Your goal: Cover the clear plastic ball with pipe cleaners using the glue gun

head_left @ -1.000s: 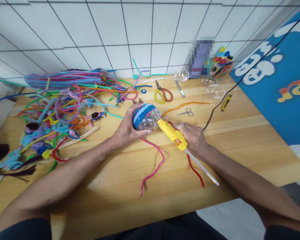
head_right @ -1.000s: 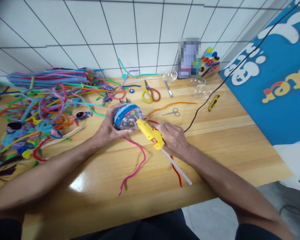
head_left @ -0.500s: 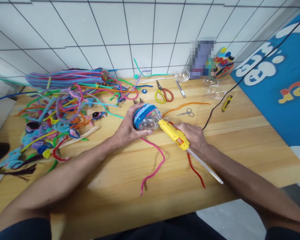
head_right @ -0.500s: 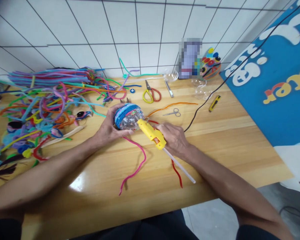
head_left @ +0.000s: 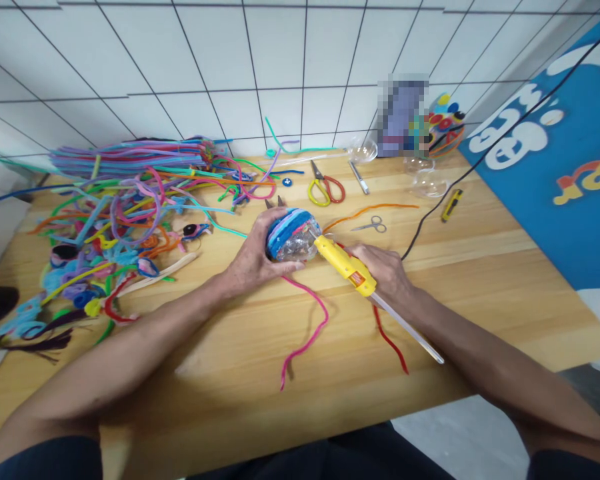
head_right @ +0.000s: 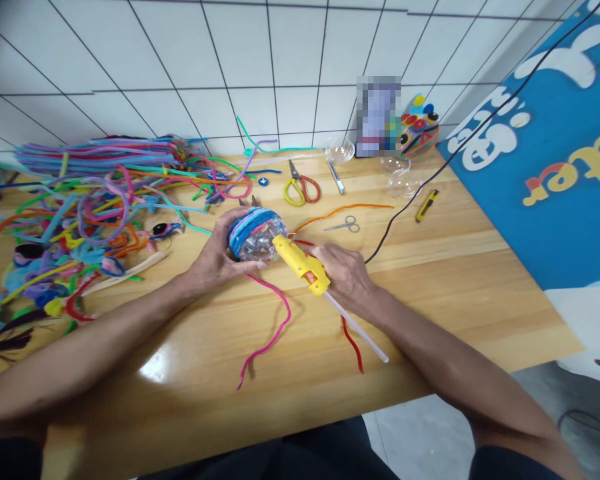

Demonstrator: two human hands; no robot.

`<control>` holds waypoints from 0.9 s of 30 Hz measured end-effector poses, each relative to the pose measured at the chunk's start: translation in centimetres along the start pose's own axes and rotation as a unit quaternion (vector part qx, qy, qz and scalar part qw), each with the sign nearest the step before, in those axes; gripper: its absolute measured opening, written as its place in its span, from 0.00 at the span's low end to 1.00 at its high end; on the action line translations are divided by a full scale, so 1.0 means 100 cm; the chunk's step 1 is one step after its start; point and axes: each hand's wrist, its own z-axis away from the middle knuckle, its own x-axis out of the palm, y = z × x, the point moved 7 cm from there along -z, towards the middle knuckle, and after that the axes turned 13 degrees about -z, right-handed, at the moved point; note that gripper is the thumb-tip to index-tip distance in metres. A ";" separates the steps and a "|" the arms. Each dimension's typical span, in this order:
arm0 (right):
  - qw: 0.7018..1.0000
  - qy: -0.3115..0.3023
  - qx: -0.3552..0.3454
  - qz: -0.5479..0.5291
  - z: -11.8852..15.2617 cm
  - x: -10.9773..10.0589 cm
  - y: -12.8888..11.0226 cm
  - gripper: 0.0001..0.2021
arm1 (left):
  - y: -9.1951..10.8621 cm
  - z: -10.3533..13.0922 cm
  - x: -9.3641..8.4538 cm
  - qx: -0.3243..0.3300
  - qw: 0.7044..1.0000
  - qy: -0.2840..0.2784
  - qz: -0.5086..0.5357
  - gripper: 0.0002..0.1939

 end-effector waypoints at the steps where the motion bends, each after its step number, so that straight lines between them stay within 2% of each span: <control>1: 1.000 -0.001 0.006 -0.009 0.001 0.000 0.002 0.05 | 0.000 0.000 0.000 -0.006 1.000 -0.001 0.005 0.54; 8: 0.999 -0.010 -0.010 -0.034 0.006 0.001 0.002 0.09 | -0.006 0.001 -0.001 -0.061 0.998 -0.003 0.027 0.54; 17: 1.000 -0.004 -0.015 0.000 0.001 0.000 0.000 0.08 | 0.000 -0.001 0.000 0.001 1.000 0.001 0.006 0.54; 21: 1.000 -0.012 -0.003 -0.019 0.001 0.000 0.001 0.07 | 0.001 -0.002 0.000 0.017 1.000 0.004 -0.002 0.53; 27: 0.999 -0.011 0.024 -0.044 0.003 0.000 0.006 0.08 | -0.002 -0.002 0.000 -0.004 1.000 -0.003 0.003 0.53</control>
